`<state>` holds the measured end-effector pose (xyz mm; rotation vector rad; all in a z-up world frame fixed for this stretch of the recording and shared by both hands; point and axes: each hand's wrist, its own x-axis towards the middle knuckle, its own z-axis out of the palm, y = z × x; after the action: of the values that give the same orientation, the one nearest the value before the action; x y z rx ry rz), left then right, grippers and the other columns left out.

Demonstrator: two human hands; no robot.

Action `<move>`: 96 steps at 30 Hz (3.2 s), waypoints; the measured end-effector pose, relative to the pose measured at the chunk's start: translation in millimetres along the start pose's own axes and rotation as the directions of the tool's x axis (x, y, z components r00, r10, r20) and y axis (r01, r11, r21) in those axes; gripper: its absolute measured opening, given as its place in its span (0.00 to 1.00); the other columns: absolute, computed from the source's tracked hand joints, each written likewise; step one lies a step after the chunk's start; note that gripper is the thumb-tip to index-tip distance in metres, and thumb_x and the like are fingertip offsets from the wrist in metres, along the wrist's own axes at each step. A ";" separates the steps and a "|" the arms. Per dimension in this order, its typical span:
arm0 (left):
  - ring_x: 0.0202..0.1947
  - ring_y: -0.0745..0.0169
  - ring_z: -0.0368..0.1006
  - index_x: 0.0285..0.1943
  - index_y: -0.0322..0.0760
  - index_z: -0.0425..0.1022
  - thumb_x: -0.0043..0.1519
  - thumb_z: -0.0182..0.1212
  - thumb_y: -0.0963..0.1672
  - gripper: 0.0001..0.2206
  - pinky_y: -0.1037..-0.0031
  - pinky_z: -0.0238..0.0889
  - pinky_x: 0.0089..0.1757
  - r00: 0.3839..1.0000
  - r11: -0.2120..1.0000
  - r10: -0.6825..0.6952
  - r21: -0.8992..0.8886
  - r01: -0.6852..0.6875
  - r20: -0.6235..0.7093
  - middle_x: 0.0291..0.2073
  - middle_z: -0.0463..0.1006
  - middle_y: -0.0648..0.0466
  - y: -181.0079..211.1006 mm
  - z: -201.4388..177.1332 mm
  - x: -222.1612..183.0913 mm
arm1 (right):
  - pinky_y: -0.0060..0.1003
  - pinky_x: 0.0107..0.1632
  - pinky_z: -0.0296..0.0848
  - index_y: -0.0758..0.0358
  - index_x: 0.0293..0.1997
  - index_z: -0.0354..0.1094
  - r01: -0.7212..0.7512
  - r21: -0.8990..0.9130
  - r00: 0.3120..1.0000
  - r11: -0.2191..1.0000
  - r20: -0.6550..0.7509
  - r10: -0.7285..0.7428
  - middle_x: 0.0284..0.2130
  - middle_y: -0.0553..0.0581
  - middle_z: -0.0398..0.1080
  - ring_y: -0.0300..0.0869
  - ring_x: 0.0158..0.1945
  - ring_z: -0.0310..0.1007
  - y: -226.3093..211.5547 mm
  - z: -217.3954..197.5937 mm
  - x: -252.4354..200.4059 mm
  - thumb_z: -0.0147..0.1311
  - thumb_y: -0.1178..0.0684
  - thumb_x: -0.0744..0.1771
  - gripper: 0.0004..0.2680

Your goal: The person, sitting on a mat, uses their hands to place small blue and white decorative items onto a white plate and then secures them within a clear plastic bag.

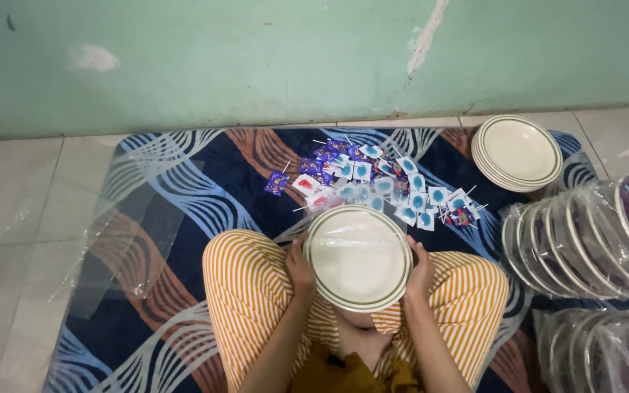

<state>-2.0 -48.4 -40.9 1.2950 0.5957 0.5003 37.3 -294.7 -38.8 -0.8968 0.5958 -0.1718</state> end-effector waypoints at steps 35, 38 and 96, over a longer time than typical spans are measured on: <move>0.56 0.66 0.72 0.56 0.48 0.75 0.70 0.53 0.50 0.11 0.72 0.63 0.55 0.987 0.574 0.150 0.808 -0.130 0.053 0.50 0.77 0.58 -45.6 -2.5 37.8 | 0.36 0.48 0.72 0.55 0.32 0.79 0.189 -0.569 0.928 0.801 -0.164 -0.336 0.31 0.54 0.75 0.41 0.38 0.74 12.0 13.0 11.9 0.54 0.43 0.65 0.10; 0.54 0.64 0.73 0.53 0.44 0.79 0.64 0.62 0.51 0.14 0.69 0.64 0.54 0.973 0.481 0.022 0.851 -0.211 0.229 0.48 0.79 0.56 -31.7 -7.9 48.6 | 0.47 0.57 0.69 0.64 0.43 0.78 0.219 -0.645 0.971 0.732 0.071 -0.228 0.42 0.64 0.76 0.49 0.50 0.73 -18.7 16.0 -11.2 0.55 0.50 0.64 0.11; 0.58 0.34 0.73 0.62 0.14 0.68 0.62 0.57 0.39 0.21 0.54 0.71 0.54 0.852 0.722 -0.328 0.690 -0.051 0.407 0.56 0.74 0.27 -42.5 43.2 97.8 | 0.58 0.52 0.73 0.57 0.51 0.58 0.441 -0.897 0.881 -0.025 0.427 0.206 0.39 0.70 0.73 0.67 0.52 0.75 38.0 30.4 101.6 0.55 0.47 0.67 0.12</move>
<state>100.5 -25.5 -87.8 1.9807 0.4307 -0.2538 134.3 -289.0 -96.0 -2.4528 0.0329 0.4432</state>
